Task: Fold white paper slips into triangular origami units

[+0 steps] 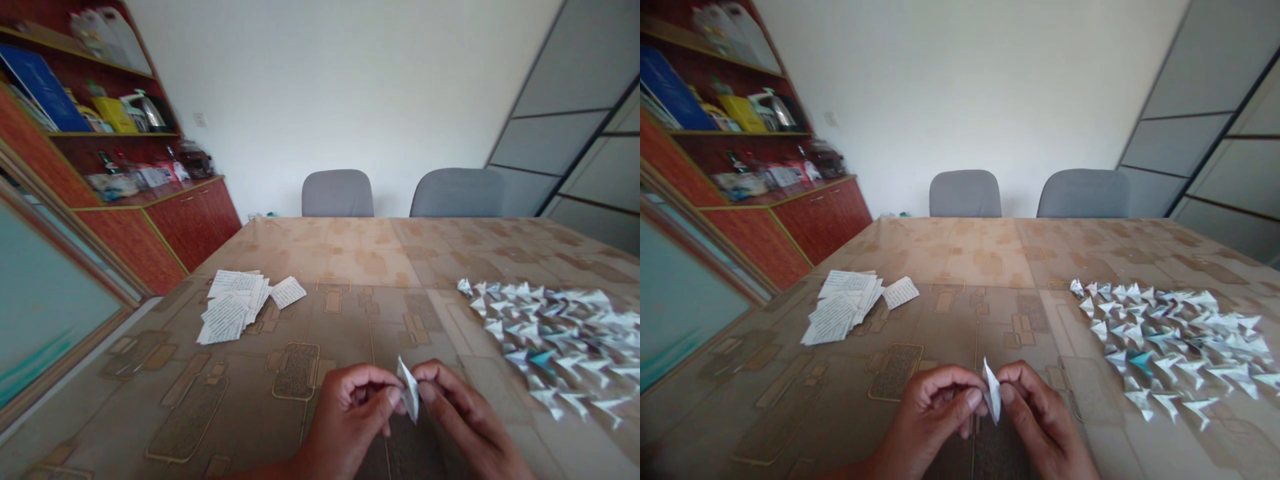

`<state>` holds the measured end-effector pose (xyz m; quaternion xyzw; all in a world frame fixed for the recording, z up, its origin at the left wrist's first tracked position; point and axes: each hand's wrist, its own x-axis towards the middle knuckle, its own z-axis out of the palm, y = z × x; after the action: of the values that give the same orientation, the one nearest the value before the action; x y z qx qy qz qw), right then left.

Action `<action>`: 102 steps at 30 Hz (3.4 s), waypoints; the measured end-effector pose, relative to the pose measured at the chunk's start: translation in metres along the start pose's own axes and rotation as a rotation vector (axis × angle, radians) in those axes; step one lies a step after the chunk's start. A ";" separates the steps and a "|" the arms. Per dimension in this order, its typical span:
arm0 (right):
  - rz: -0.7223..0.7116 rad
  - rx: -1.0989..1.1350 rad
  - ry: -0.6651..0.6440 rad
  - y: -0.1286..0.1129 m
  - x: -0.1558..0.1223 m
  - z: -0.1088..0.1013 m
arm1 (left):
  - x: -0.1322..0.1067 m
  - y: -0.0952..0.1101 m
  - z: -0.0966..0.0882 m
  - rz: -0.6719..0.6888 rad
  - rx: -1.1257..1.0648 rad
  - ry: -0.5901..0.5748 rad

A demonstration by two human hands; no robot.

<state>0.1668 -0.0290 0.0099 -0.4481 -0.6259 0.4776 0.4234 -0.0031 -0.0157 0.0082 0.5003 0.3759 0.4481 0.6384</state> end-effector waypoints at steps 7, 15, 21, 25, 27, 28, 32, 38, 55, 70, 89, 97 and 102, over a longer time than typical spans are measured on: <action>0.070 -0.014 0.013 0.007 0.003 -0.003 | 0.001 -0.003 -0.003 0.039 0.109 0.093; 0.210 0.127 0.051 0.005 0.001 0.002 | 0.002 0.001 -0.002 -0.050 -0.063 -0.002; 0.203 0.119 0.066 0.003 0.000 0.005 | 0.003 -0.002 -0.001 -0.083 0.016 0.019; 0.096 0.044 0.039 -0.005 -0.001 0.005 | 0.003 -0.002 -0.001 -0.082 0.040 0.047; 0.069 0.027 -0.006 -0.006 -0.001 0.004 | 0.002 -0.002 0.000 -0.087 0.048 0.056; 0.069 0.020 -0.025 -0.005 -0.001 0.004 | 0.001 -0.002 0.000 -0.091 0.046 0.056; 0.068 -0.031 -0.027 0.004 0.000 0.001 | 0.000 -0.001 0.001 -0.073 0.009 0.024; 0.010 -0.008 0.009 0.001 0.000 0.003 | 0.002 -0.002 -0.002 -0.086 -0.030 -0.004; -0.380 -0.520 0.025 -0.003 0.003 0.001 | 0.006 -0.007 -0.005 -0.052 -0.090 -0.056; -0.535 -0.524 -0.089 -0.015 0.005 -0.013 | 0.004 -0.005 -0.006 -0.090 0.009 -0.013; -0.453 -0.560 -0.095 -0.007 0.010 -0.009 | 0.004 -0.021 -0.011 -0.125 0.003 -0.094; -0.286 -0.427 -0.021 0.006 0.008 -0.004 | 0.001 -0.013 -0.004 -0.093 0.088 -0.103; -0.213 -0.430 0.002 0.009 0.007 -0.001 | 0.002 -0.011 -0.003 -0.111 0.143 -0.044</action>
<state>0.1676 -0.0210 0.0022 -0.4599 -0.7564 0.2858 0.3669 -0.0032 -0.0141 -0.0036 0.5328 0.4198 0.3729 0.6331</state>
